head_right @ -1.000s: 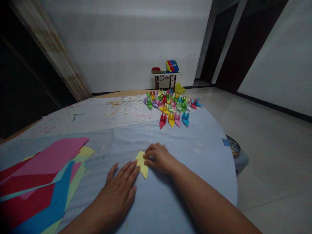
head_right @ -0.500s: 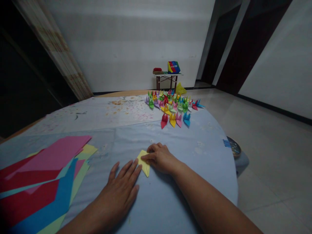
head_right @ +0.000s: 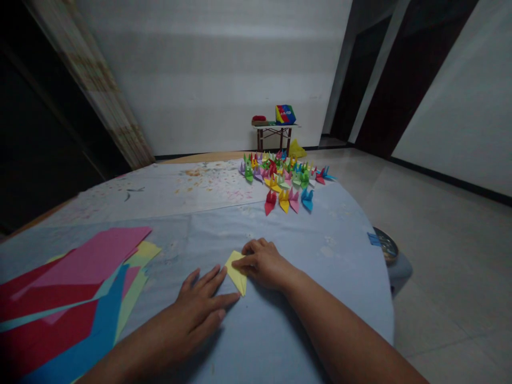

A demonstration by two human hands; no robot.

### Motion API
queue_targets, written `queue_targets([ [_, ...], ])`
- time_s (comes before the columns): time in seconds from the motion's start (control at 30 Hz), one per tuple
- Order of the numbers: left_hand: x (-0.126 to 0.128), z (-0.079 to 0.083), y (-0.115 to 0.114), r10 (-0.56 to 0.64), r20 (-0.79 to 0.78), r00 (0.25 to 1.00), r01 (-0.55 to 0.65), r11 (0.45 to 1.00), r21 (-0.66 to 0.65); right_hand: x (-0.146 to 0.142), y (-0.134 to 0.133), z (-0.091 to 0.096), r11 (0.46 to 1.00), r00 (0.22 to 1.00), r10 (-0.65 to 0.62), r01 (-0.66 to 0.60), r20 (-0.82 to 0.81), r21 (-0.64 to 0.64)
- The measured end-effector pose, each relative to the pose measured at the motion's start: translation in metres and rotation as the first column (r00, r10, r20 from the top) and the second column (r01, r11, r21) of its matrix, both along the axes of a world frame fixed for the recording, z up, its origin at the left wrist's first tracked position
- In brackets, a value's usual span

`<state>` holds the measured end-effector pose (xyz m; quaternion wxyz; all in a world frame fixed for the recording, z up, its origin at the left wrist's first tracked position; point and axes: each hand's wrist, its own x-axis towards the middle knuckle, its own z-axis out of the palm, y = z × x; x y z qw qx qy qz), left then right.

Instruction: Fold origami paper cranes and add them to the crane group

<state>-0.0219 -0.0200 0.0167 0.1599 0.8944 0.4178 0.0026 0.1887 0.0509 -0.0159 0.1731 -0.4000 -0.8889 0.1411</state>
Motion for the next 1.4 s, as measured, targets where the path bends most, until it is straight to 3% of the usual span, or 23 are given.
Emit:
queue_targets([
  [0.1,0.004,-0.009,0.004,0.104,0.087,0.991,-0.118,0.977,0.178,0.000,0.000,0.001,1.000,1.000,0.005,-0.005,-0.017,-0.004],
  [0.2,0.011,-0.020,0.005,0.083,0.103,0.991,-0.108,0.957,0.268,0.000,0.000,0.002,1.000,0.999,0.015,-0.017,-0.049,-0.024],
  [0.43,0.015,-0.024,0.009,0.085,0.199,0.976,-0.140,0.950,0.278,0.004,0.002,0.004,0.983,0.977,-0.161,0.147,-0.142,-0.109],
  [0.57,0.015,-0.028,0.014,0.133,0.336,0.932,-0.221,0.945,0.240,0.000,0.000,0.004,0.984,0.982,-0.160,0.150,-0.102,-0.097],
  [0.67,0.015,-0.034,0.019,0.242,0.476,0.845,-0.351,0.924,0.154,-0.004,-0.001,0.002,0.978,0.970,-0.178,0.156,-0.165,-0.135],
  [0.8,0.015,-0.039,0.027,0.455,0.643,0.617,-0.500,0.857,-0.127,-0.010,-0.001,-0.001,0.927,0.900,-0.206,0.054,-0.384,-0.371],
  [0.87,0.016,-0.038,0.031,0.529,0.695,0.487,-0.463,0.831,-0.308,-0.014,-0.001,-0.002,0.865,0.823,-0.259,-0.035,-0.506,-0.500],
  [0.93,0.017,-0.035,0.033,0.567,0.720,0.400,-0.351,0.820,-0.452,-0.017,-0.001,-0.001,0.815,0.733,-0.317,-0.114,-0.602,-0.568],
  [1.07,0.021,-0.029,0.033,0.593,0.739,0.320,-0.174,0.803,-0.570,-0.021,-0.003,0.003,0.742,0.607,-0.372,-0.259,-0.702,-0.618],
  [1.17,0.024,-0.026,0.032,0.631,0.729,0.265,-0.166,0.775,-0.610,-0.022,-0.004,0.004,0.716,0.573,-0.388,-0.306,-0.722,-0.628],
  [1.4,0.026,-0.025,0.031,0.664,0.716,0.216,-0.162,0.747,-0.644,-0.022,-0.006,0.004,0.663,0.556,-0.413,-0.360,-0.721,-0.656],
])
